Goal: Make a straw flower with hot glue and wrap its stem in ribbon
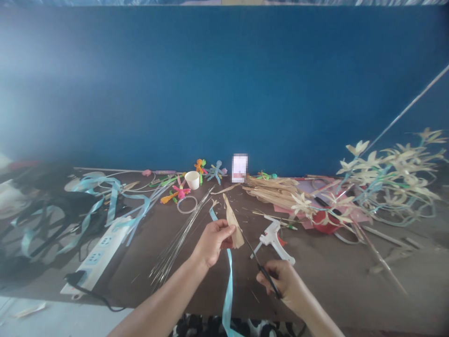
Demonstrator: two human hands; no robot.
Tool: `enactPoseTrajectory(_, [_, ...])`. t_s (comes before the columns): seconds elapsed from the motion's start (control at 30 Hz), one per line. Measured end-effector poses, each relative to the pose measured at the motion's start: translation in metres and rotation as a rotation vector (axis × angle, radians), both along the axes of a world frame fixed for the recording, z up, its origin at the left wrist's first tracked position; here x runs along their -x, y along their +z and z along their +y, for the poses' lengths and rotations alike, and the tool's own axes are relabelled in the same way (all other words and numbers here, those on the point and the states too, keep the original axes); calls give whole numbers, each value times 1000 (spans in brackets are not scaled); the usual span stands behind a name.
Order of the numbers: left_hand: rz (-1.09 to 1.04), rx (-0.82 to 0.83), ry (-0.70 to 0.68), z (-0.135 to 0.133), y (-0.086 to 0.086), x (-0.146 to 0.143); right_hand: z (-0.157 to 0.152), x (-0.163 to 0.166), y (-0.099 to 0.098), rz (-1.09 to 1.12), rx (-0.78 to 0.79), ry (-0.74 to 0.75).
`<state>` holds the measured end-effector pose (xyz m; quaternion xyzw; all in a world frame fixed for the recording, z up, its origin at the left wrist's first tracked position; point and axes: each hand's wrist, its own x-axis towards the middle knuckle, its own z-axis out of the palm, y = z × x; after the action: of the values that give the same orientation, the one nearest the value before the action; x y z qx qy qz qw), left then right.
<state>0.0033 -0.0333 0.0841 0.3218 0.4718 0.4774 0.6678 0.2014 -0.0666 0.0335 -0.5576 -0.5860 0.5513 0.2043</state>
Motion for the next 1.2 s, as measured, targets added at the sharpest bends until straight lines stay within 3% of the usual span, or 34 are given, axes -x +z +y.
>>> enactPoseTrajectory(0.37, [-8, -11, -49, 0, 3, 2, 5, -9, 9, -14, 16, 56])
enactPoseTrajectory(0.7, [-3, 0, -99, 1, 9, 6, 6, -16, 2, -57, 21, 74])
enactPoseTrajectory(1.0, [14, -16, -133, 6, 12, 9, 8, -17, 15, -38, 15, 125])
enactPoseTrajectory(1.2, [29, -33, -150, 7, 13, 7, 8, -19, 14, -34, 31, 110])
